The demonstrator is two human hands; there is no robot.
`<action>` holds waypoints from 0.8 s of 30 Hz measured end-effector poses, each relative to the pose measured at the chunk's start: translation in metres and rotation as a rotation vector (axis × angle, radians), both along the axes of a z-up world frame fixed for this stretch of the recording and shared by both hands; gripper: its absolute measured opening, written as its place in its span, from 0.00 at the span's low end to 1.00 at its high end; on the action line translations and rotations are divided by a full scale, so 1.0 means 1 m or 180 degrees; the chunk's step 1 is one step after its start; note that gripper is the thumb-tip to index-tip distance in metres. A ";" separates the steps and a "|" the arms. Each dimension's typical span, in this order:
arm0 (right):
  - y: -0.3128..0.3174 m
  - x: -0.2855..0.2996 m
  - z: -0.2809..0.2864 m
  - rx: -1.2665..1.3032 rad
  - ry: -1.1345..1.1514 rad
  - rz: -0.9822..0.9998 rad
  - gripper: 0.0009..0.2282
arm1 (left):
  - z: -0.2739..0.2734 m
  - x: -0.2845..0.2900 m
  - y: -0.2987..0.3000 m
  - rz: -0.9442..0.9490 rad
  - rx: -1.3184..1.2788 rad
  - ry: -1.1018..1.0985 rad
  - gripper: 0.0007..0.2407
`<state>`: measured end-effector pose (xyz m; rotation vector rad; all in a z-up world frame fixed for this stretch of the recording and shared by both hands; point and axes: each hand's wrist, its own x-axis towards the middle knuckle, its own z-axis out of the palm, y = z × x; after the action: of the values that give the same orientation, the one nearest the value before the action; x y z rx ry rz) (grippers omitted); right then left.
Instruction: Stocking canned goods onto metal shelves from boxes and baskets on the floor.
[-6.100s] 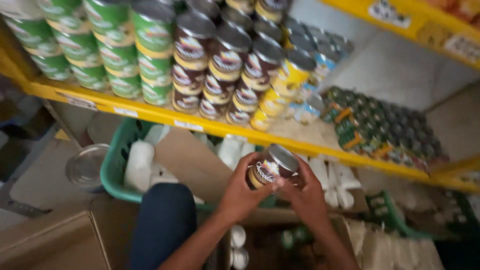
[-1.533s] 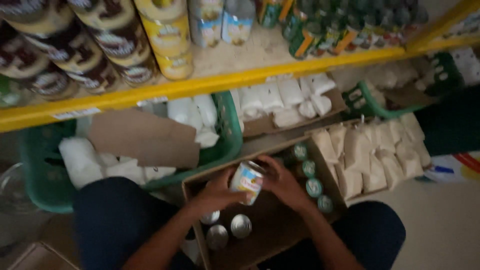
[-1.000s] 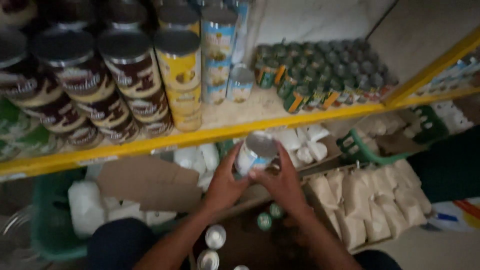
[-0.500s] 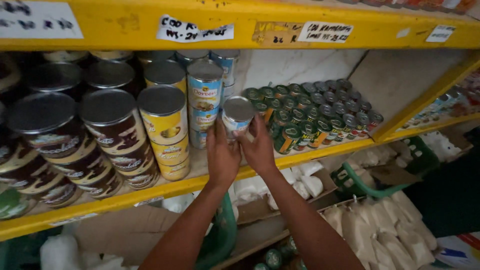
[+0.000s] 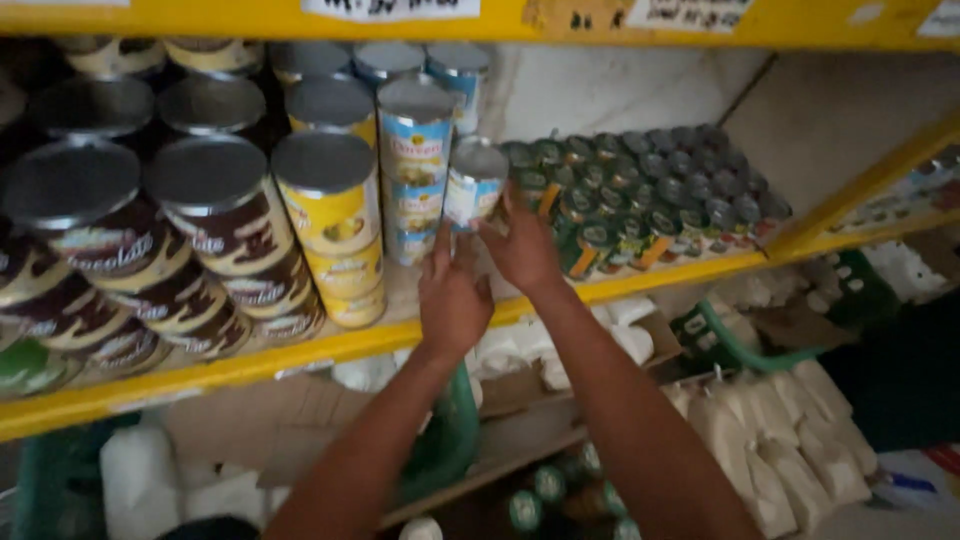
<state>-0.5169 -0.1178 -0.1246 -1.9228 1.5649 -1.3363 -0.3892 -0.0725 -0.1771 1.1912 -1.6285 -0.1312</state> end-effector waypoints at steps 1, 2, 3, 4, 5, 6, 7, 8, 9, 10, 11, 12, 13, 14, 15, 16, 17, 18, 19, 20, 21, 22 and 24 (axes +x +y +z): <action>0.001 -0.008 -0.011 0.0117 0.0529 -0.0100 0.27 | -0.003 0.006 0.004 -0.0170 0.0146 -0.0123 0.31; 0.001 -0.015 -0.020 0.0222 0.1060 -0.0194 0.30 | -0.005 0.013 0.006 -0.0338 0.0280 -0.0242 0.29; 0.019 -0.021 -0.030 0.0237 0.1056 -0.0193 0.30 | -0.006 0.024 0.018 -0.0339 0.0294 -0.0246 0.29; 0.038 -0.026 -0.042 -0.0287 0.0530 -0.0049 0.26 | -0.008 0.035 0.032 -0.0449 0.0254 -0.0166 0.25; 0.056 -0.030 -0.056 -0.0806 -0.0001 0.0089 0.22 | -0.012 0.047 0.046 -0.0559 0.0214 -0.0084 0.22; 0.096 -0.031 -0.066 -0.0694 -0.0017 0.0092 0.22 | -0.019 0.063 0.071 -0.0555 0.0327 -0.0088 0.22; 0.135 -0.033 -0.075 -0.0443 -0.0339 0.0045 0.18 | -0.025 0.079 0.097 -0.0555 0.0416 -0.0003 0.17; 0.172 -0.036 -0.080 -0.0216 -0.0656 -0.0029 0.15 | -0.028 0.093 0.118 -0.0574 0.0481 0.0078 0.13; 0.216 -0.041 -0.104 -0.0129 -0.0669 -0.0055 0.15 | -0.049 0.107 0.139 -0.0588 0.0570 0.0070 0.13; 0.254 -0.049 -0.123 0.0149 -0.0671 -0.0120 0.11 | -0.066 0.119 0.154 -0.0509 0.0805 0.0143 0.12; 0.292 -0.056 -0.140 0.0428 -0.0672 -0.0185 0.08 | -0.082 0.131 0.169 -0.0430 0.1040 0.0213 0.11; 0.305 -0.056 -0.139 0.0442 -0.0669 -0.0206 0.08 | -0.083 0.131 0.174 -0.0449 0.1056 0.0216 0.11; 0.317 -0.056 -0.136 0.0817 -0.0586 -0.0216 0.08 | -0.083 0.131 0.180 -0.0527 0.1123 0.0231 0.11; 0.328 -0.056 -0.133 0.1171 -0.0507 -0.0218 0.08 | -0.082 0.132 0.183 -0.0601 0.1168 0.0241 0.11; 0.326 -0.055 -0.132 0.1163 -0.0509 -0.0233 0.08 | -0.080 0.131 0.183 -0.0616 0.1162 0.0239 0.11; 0.325 -0.054 -0.131 0.1324 -0.0467 -0.0370 0.09 | -0.078 0.130 0.184 -0.0746 0.1276 0.0113 0.11; 0.323 -0.054 -0.129 0.1484 -0.0425 -0.0507 0.11 | -0.077 0.129 0.184 -0.0875 0.1388 -0.0013 0.11; 0.322 -0.053 -0.128 0.1490 -0.0420 -0.0506 0.11 | -0.082 0.127 0.184 -0.0874 0.1394 -0.0008 0.11; 0.321 -0.052 -0.128 0.1341 -0.0569 -0.0493 0.10 | -0.088 0.126 0.184 -0.1029 0.1609 -0.0102 0.11; 0.317 -0.050 -0.128 0.1181 -0.0728 -0.0473 0.10 | -0.092 0.126 0.182 -0.1179 0.1813 -0.0207 0.11; 0.316 -0.049 -0.127 0.1177 -0.0733 -0.0466 0.10 | -0.092 0.127 0.182 -0.1171 0.1809 -0.0212 0.11; 0.315 -0.048 -0.127 0.1091 -0.0664 -0.0409 0.10 | -0.092 0.128 0.183 -0.1286 0.1897 -0.0290 0.11; 0.315 -0.046 -0.130 0.1014 -0.0597 -0.0352 0.10 | -0.094 0.133 0.180 -0.1399 0.1994 -0.0367 0.11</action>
<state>-0.5633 0.1973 -0.2551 -1.4980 1.6912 -1.1849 -0.2564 0.1071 -0.2711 1.2847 -2.0072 -0.9213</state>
